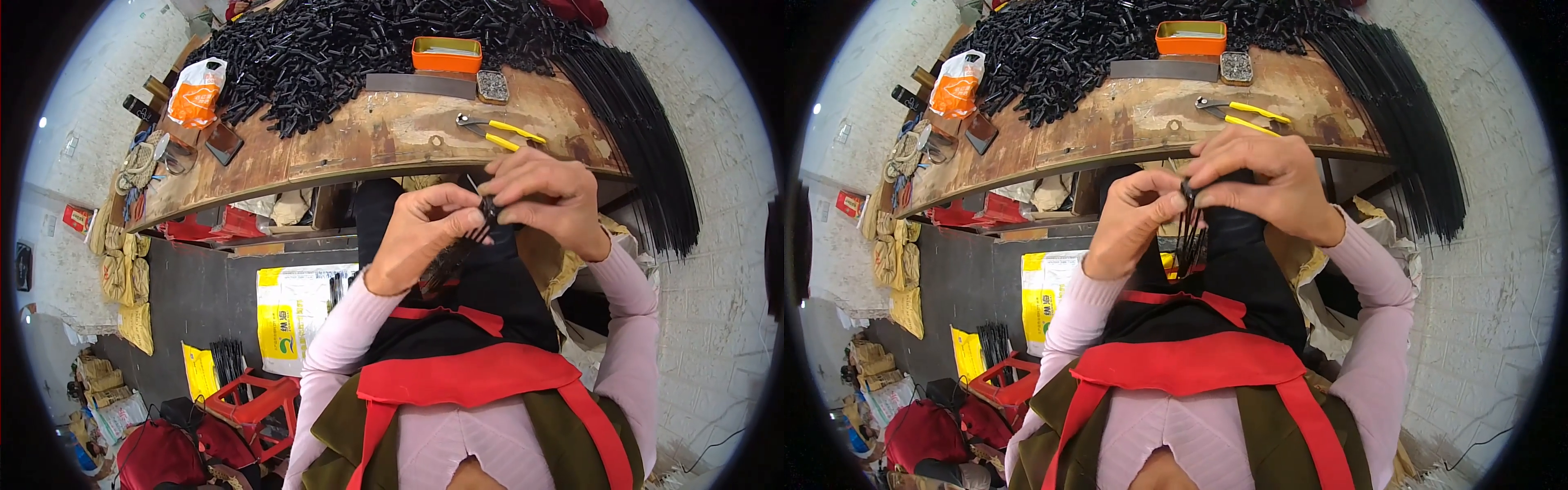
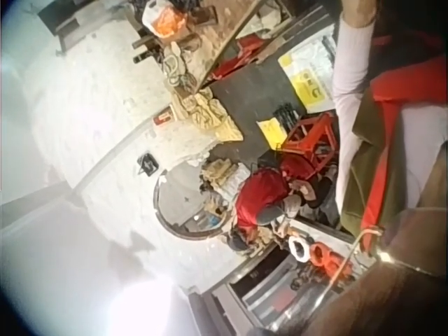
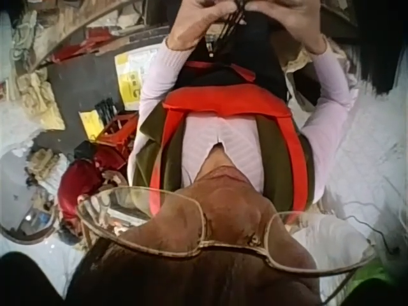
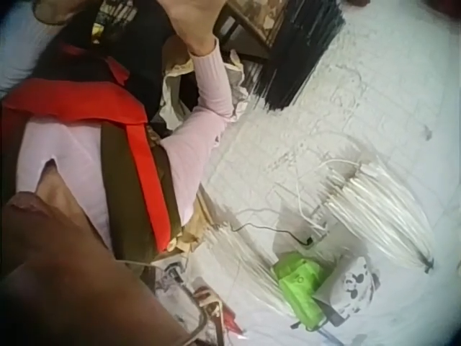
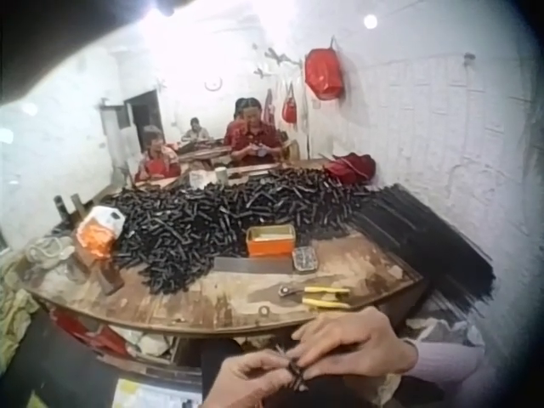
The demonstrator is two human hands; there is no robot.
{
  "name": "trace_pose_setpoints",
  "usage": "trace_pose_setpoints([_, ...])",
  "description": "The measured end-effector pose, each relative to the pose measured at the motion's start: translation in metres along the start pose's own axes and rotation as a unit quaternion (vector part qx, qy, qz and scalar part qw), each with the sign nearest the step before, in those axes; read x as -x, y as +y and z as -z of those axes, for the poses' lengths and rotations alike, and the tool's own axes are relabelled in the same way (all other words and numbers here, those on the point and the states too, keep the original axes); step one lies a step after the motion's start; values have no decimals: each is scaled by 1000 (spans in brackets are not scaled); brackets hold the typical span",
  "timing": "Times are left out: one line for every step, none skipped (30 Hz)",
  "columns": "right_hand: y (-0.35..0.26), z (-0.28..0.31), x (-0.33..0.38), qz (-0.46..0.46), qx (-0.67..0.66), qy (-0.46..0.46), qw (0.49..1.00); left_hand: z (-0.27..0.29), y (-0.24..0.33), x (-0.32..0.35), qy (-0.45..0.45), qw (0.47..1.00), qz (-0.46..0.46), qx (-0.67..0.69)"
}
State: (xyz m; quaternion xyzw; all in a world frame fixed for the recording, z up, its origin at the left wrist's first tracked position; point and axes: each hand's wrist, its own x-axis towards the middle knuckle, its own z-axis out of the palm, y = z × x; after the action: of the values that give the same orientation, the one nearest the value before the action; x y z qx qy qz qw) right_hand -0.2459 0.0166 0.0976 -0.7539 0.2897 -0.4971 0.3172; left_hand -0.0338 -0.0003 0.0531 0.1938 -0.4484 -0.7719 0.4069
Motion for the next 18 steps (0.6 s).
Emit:
trace_pose_setpoints([0,-2,1,26,-6,-10,1000,5,1,-1,-58,997,42,35])
trace_pose_setpoints([1,-4,1,52,-11,-19,998,7,0,0,-70,995,40,58])
trace_pose_setpoints([3,-4,1,52,-10,-20,998,8,1,0,-71,995,39,59])
trace_pose_setpoints([5,-5,1,76,-21,-23,997,8,1,0,-90,991,57,81])
trace_pose_setpoints([6,-6,2,99,-31,-26,994,8,1,0,-109,986,74,103])
trace_pose_setpoints([6,-8,3,92,-42,-26,995,8,0,-2,-114,982,78,129])
trace_pose_setpoints([7,-8,3,92,-40,-27,995,7,-1,-2,-115,982,76,129])
trace_pose_setpoints([7,-8,3,62,-43,-7,997,5,-2,0,-65,996,21,57])
trace_pose_setpoints([7,-8,3,32,-45,13,998,2,-3,3,-13,999,-36,-16])
trace_pose_setpoints([5,-9,4,-8,-23,43,999,-9,-1,5,77,981,-95,-150])
trace_pose_setpoints([3,-12,4,-6,-19,43,999,-14,-4,7,74,981,-98,-149])
trace_pose_setpoints([3,-16,3,0,4,67,998,-19,-7,9,117,952,-169,-226])
trace_pose_setpoints([4,-21,1,6,22,90,996,-22,-9,10,163,909,-236,-301])
trace_pose_setpoints([6,-23,-4,49,64,92,993,-26,-12,9,177,903,-264,-290])
trace_pose_setpoints([7,-24,-9,51,62,91,993,-20,-7,9,179,901,-265,-292])
trace_pose_setpoints([9,-26,-12,74,72,57,993,-12,1,11,163,917,-210,-297])
trace_pose_setpoints([9,-29,-14,99,81,24,992,-7,8,12,148,929,-155,-302])
trace_pose_setpoints([6,-49,-7,-92,-220,139,961,-8,13,11,139,956,-141,-218])
